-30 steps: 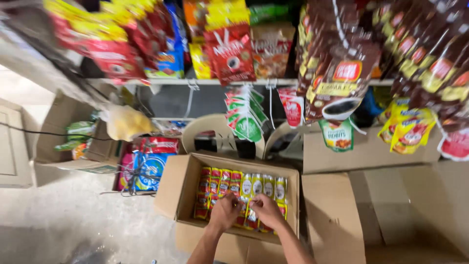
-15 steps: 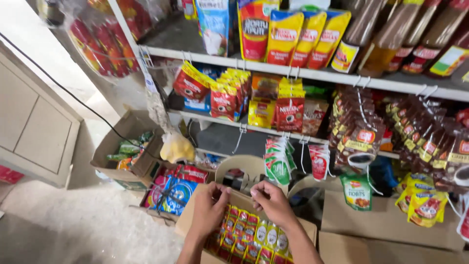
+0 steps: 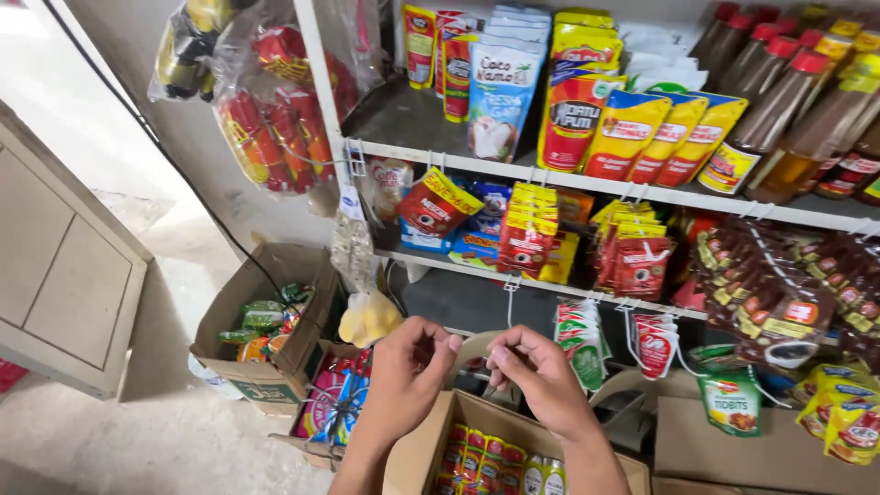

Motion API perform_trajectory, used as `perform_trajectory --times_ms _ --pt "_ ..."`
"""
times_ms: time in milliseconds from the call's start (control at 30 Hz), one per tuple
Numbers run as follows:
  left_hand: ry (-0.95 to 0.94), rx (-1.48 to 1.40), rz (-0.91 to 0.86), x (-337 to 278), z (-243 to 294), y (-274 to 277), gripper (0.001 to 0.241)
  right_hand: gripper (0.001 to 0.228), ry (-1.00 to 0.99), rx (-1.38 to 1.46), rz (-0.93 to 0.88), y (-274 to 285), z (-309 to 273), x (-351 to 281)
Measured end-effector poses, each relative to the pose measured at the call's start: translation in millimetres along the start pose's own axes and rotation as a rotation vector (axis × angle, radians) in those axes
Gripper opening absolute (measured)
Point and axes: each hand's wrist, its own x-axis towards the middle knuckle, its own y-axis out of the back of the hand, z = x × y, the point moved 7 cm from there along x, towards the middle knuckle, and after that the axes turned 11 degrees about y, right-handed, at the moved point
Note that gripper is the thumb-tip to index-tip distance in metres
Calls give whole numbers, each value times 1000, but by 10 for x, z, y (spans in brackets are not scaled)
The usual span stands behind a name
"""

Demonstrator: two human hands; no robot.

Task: Picking condiment packets from retail shelves and organizing them into a cardboard box.

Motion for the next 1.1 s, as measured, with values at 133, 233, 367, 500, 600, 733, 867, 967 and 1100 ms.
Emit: perform_trajectory --times_ms 133,233,367,500,600,733,867,967,1100 --pt "-23 -13 -25 112 65 325 22 15 57 7 17 -322 -102 139" --pt "-39 -17 -42 183 188 488 22 16 85 -3 45 -457 -238 236" --pt "-272 195 129 9 615 652 25 17 142 -51 29 -570 -495 237" --pt "-652 465 314 -280 1136 716 49 21 260 -79 -11 -595 -798 350" --pt "-642 523 231 -296 1321 839 49 25 299 -99 -13 -674 -997 371" --pt "-750 573 242 -48 1644 1019 44 25 379 -134 -36 -645 -1312 507" --pt "-811 764 195 502 1852 1035 37 22 450 -219 8 -585 -1563 706" --pt "-841 1072 224 1184 1915 931 35 21 502 -305 60 -667 -1694 1007" --pt "-793 1418 136 2186 1805 709 27 27 547 -471 86 -754 -1637 1536"
